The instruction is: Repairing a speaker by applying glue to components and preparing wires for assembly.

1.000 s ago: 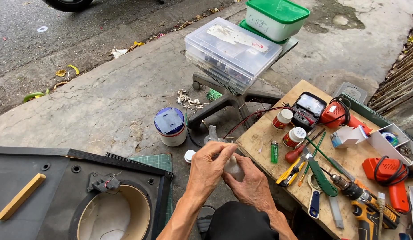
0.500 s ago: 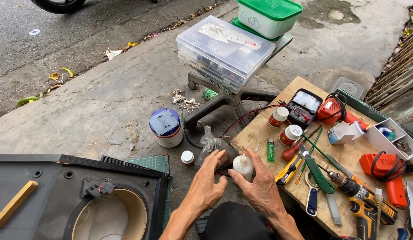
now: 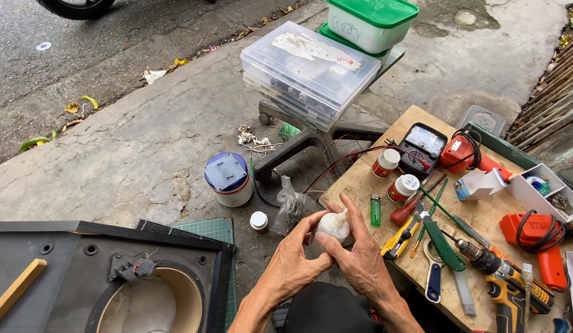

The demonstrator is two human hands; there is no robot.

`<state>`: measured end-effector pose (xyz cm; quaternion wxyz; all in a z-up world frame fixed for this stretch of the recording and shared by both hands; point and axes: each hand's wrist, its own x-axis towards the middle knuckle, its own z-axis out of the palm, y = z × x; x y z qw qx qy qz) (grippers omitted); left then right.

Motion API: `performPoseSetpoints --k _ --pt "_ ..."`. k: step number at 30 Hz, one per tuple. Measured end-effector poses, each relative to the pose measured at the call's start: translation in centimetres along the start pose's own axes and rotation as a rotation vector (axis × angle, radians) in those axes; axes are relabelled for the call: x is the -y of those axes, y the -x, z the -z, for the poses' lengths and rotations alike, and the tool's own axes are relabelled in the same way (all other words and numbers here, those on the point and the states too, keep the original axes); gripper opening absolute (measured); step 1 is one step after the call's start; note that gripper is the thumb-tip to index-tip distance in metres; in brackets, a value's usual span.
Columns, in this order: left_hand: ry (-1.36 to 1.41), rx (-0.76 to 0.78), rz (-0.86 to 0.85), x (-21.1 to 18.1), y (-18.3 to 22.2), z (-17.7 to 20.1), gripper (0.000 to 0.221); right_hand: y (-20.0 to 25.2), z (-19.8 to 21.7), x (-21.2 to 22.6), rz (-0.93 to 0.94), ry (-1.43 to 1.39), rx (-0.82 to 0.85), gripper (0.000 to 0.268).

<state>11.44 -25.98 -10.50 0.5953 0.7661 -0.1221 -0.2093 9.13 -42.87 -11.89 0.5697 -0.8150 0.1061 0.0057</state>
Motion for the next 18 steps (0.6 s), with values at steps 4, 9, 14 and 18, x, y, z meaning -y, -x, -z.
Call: performPoseSetpoints --k 4,9,14,18 --pt "-0.074 -0.047 -0.068 1.6 -0.8 -0.4 0.057 -0.3 0.1 -0.4 0.052 0.022 0.034 0.094" --pt "-0.061 -0.125 -0.14 1.7 -0.7 -0.5 0.05 -0.4 0.3 -1.1 0.107 0.019 0.06 0.095" --pt "-0.115 -0.258 -0.183 3.1 -1.2 -0.8 0.054 0.3 1.5 -0.2 0.09 0.005 -0.017 0.096" --pt "-0.151 -0.349 -0.254 3.4 -1.4 -1.3 0.051 0.9 3.0 1.0 0.206 0.104 -0.168 0.04"
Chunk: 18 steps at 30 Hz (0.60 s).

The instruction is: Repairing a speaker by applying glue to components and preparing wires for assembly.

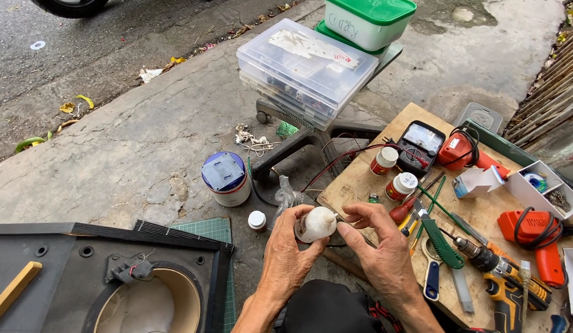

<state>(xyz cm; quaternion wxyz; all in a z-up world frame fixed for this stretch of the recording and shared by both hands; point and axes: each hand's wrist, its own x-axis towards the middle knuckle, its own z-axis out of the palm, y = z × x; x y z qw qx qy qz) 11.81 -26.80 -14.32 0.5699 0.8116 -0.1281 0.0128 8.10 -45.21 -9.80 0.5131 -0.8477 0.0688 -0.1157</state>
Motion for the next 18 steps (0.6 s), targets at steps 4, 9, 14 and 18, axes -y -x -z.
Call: performPoseSetpoints --k 4,9,14,18 --pt "-0.076 -0.089 -0.047 -0.1 0.1 -0.2 0.046 -0.4 1.4 1.0 0.102 0.089 0.052 0.028" --pt "-0.149 -0.125 -0.093 0.0 0.2 0.0 0.045 -1.1 2.2 1.8 0.135 0.199 0.116 0.032" --pt "-0.202 -0.132 -0.108 0.6 0.4 0.1 0.046 -1.7 2.2 2.0 0.224 0.232 0.136 0.031" --pt "-0.223 -0.13 -0.115 1.1 0.5 0.1 0.046 -1.6 1.9 2.0 0.18 0.231 0.166 0.032"
